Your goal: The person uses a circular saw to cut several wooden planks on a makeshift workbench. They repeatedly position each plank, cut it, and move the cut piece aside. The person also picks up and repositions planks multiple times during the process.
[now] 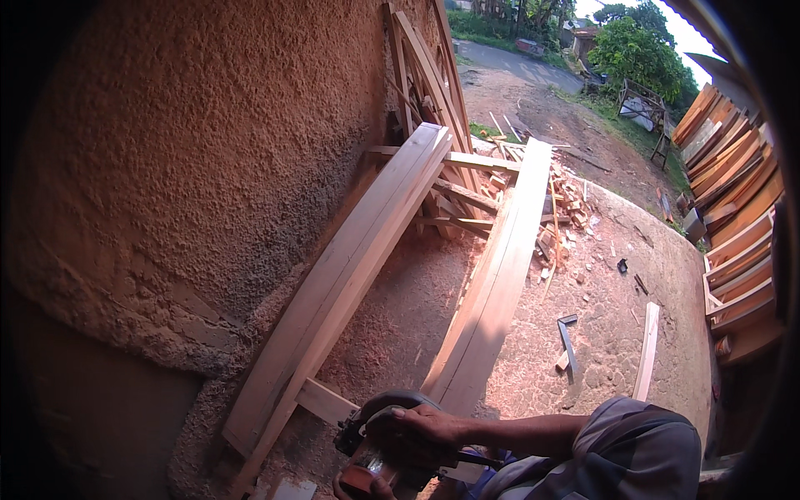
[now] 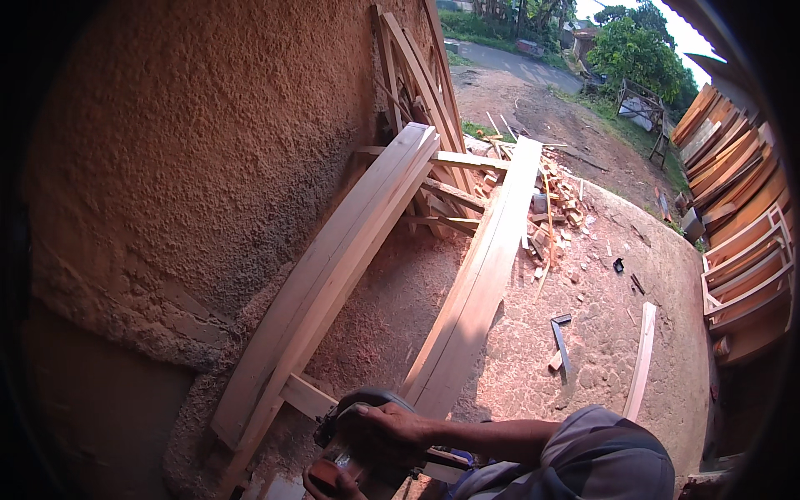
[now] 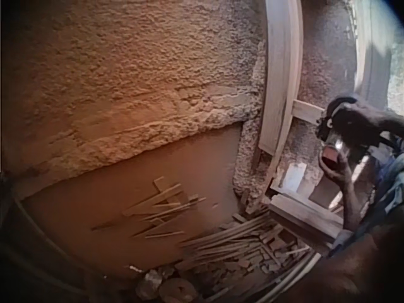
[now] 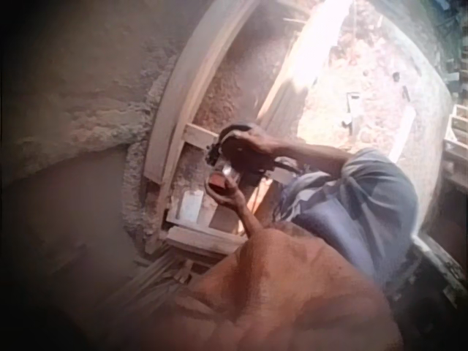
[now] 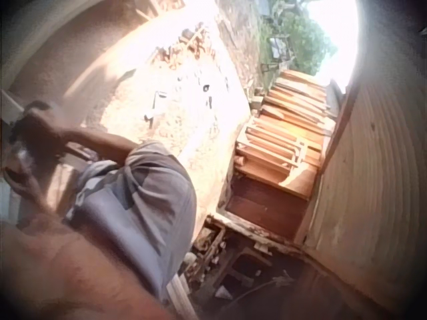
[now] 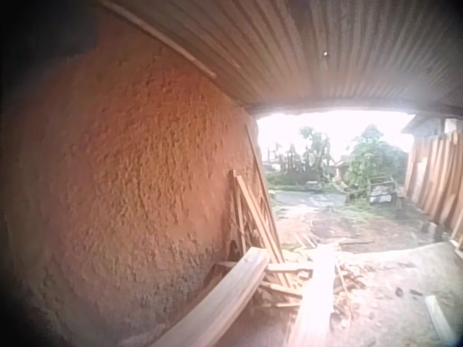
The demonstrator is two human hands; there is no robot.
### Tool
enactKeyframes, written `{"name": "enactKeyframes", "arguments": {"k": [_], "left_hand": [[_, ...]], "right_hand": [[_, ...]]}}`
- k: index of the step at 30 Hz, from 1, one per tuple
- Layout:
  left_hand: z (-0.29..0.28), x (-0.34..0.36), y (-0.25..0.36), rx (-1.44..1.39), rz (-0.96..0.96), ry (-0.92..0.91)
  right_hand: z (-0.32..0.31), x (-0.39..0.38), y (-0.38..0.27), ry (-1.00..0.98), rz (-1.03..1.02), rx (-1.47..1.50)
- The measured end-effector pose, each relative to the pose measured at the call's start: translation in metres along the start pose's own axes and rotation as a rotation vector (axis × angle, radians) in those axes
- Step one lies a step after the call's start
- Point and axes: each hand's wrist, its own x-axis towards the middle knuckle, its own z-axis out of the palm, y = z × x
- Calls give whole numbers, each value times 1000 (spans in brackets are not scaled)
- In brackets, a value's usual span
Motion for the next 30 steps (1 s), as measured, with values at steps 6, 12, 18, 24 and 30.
{"name": "enactKeyframes", "arguments": {"k": [6, 12, 18, 24, 30], "left_hand": [[3, -5, -12, -22, -3, -15], [-1, -8, -22, -31, -16, -5], [-6, -8, -22, 22, -46, -41], [-5, -11, -29, -12, -34, -35], [-7, -9, -32, 11, 21, -33]], "right_hand": [[-7, 1, 8, -7, -36, -7], [1, -6, -5, -14, -33, 0], [3, -7, -5, -3, -36, -18], [3, -6, -4, 10, -22, -40], [3, -6, -7, -1, 24, -33]]}}
